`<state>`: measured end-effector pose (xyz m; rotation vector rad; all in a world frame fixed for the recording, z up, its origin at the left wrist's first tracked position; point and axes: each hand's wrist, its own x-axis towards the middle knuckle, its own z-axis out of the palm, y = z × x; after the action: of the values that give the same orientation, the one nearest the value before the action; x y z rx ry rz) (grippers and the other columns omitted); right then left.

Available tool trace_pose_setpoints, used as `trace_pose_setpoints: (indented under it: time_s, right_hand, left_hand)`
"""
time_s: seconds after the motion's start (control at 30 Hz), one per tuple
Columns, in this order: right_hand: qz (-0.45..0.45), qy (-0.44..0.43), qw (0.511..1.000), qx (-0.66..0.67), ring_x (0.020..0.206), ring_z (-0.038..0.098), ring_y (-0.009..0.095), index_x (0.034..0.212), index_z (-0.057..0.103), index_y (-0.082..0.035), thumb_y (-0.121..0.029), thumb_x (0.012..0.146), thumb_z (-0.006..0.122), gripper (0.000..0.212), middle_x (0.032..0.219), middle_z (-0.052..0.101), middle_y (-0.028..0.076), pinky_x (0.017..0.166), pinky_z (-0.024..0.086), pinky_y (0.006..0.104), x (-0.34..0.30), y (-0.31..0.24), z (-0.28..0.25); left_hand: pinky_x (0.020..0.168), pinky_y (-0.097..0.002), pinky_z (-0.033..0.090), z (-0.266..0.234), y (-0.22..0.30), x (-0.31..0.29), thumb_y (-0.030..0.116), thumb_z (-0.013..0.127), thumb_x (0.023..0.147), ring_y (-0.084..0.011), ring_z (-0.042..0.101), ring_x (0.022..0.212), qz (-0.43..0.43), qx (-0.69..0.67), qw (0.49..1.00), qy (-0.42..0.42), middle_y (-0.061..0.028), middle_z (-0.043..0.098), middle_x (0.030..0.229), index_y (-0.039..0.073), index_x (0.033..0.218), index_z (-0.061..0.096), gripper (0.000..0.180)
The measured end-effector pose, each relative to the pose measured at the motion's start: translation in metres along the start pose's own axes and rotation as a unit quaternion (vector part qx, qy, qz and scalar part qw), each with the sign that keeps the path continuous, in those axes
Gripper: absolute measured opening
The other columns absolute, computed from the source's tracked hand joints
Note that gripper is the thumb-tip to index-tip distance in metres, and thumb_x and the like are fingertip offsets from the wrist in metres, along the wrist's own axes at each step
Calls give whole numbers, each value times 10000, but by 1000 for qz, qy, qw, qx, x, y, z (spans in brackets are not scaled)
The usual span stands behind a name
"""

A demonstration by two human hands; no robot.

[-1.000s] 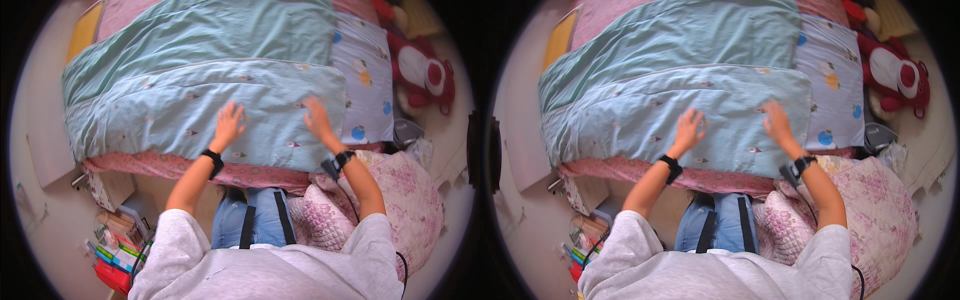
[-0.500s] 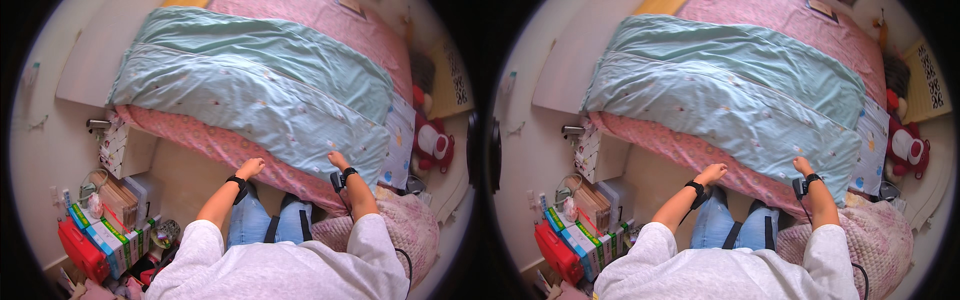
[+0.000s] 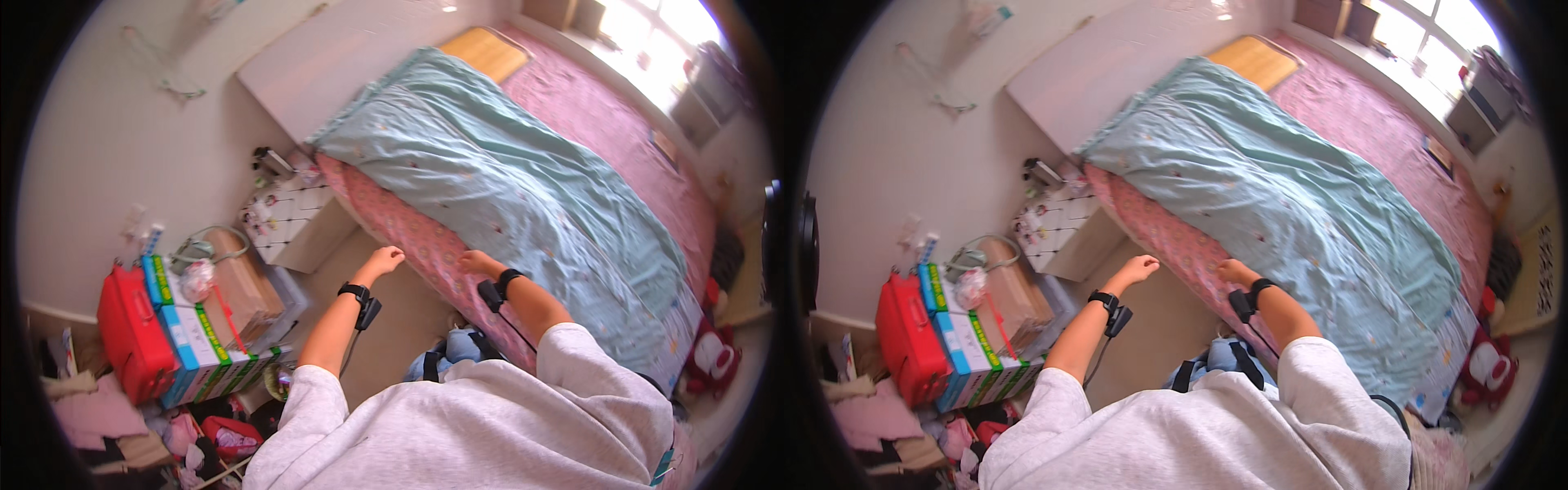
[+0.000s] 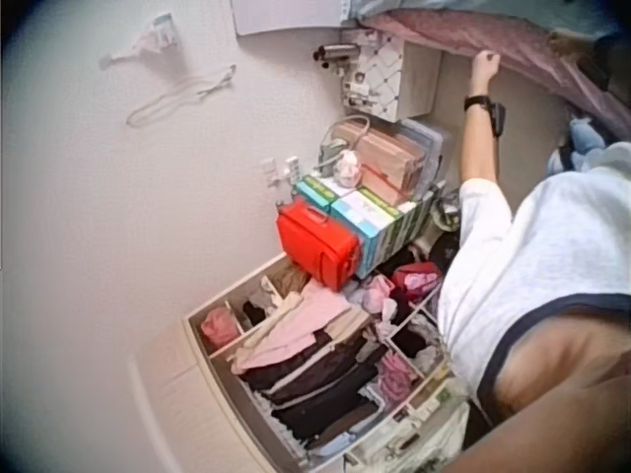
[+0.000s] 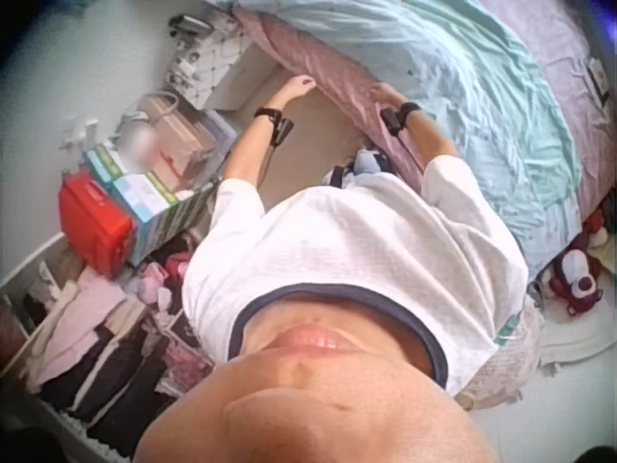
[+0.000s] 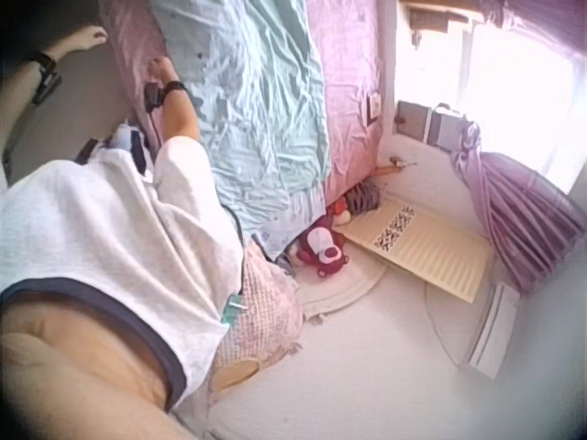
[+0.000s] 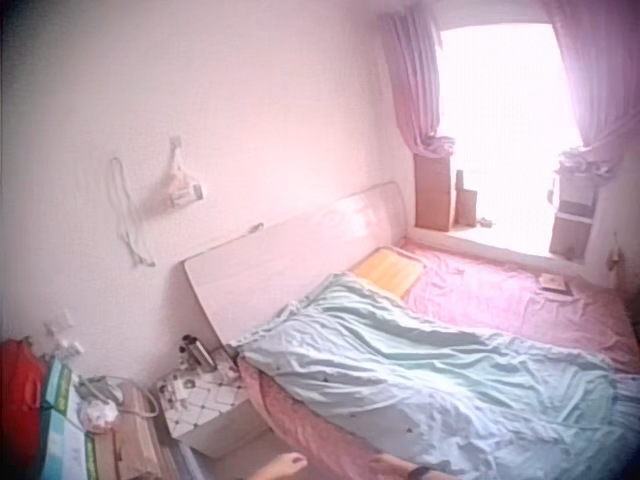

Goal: The person unfolds and spreads two blankets over a bed, smoothing the fabric by hand and pulling the edges to cover the surface.

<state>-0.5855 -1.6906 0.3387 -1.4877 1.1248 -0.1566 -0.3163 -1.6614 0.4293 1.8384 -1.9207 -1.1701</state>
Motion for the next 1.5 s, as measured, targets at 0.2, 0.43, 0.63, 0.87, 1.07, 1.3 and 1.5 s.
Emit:
trace_pose_setpoints:
  time_s: [0.2,0.43,0.63,0.87,1.07,1.3,1.5]
  right_hand:
    - [122,66,987,77,564,511,158,729,534,14,-147,678,422,202,620,522,51,505,403,271,36,-9,-7]
    - [248,112,910,314,649,538,222,771,505,28,-122,669,455,188,700,545,145,580,409,292,84,95,-37]
    - [307,102,847,423,670,530,232,886,437,29,-145,710,400,249,811,524,149,601,421,305,86,80,-32]
    - [338,171,704,601,687,508,204,903,383,-27,-136,726,366,209,822,502,108,646,422,315,130,14,-5]
    - [346,266,625,648,747,494,215,960,349,-22,-160,727,359,271,882,474,113,630,420,345,158,4,20]
    - [318,365,496,721,839,438,236,1020,308,-47,-203,715,437,366,973,420,120,739,365,373,209,-6,40]
    - [280,453,311,787,869,409,230,988,375,-102,-255,704,479,339,973,400,90,745,346,371,260,3,44]
  left_hand:
    - [617,-265,396,-88,-82,15,256,485,680,-163,507,678,-120,-25,988,-92,-88,542,753,38,837,522,271]
    - [599,-280,399,-142,-127,103,232,494,673,-193,514,665,-113,32,990,-73,-93,544,749,40,805,520,235]
    - [630,-286,394,-174,-103,178,221,489,673,-214,511,720,-63,48,995,-55,-112,539,760,23,820,517,248]
    - [663,-308,389,-235,-169,256,240,484,655,-244,500,749,-40,121,991,-43,-132,529,783,33,822,518,269]
    - [738,-339,338,-280,-245,342,213,473,648,-290,424,855,-27,142,988,52,-160,460,905,11,872,471,301]
    - [824,-345,260,-308,-281,430,178,479,667,-297,319,985,55,240,958,145,-162,355,1057,-4,1019,355,415]
    - [807,-370,260,-307,-282,464,278,488,665,-295,340,976,-51,324,942,76,-160,374,1047,31,1071,299,511]
